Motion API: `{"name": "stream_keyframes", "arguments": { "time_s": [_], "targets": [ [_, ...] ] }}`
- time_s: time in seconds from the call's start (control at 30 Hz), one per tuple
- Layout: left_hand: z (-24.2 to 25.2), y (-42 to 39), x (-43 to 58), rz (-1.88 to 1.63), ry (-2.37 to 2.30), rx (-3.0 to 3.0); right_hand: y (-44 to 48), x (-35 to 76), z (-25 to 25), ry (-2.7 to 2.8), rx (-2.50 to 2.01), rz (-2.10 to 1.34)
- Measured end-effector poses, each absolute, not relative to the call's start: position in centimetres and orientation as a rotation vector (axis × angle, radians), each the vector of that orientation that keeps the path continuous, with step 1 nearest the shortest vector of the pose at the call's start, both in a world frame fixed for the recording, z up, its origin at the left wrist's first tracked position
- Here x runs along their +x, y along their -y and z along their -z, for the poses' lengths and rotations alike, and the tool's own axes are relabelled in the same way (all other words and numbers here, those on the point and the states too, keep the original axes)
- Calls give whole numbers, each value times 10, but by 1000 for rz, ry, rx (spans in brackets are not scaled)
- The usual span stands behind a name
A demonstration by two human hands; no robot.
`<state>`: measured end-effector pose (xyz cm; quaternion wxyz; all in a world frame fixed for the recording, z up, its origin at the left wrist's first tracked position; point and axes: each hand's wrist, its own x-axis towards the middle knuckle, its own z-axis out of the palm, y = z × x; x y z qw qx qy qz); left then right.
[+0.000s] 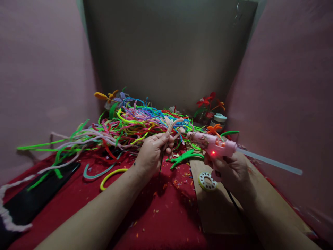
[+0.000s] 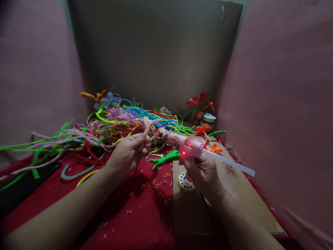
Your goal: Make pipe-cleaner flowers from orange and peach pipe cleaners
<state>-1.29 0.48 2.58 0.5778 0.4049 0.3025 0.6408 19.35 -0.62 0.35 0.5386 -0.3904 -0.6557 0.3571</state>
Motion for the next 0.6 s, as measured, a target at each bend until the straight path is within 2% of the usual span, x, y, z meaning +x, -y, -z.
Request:
{"name": "stream_keyframes", "arguments": {
  "time_s": [0.6],
  "targets": [
    [-28,-4,-17,-1504,-632,910,10,196,-8,1625,-933,-836]
  ]
}}
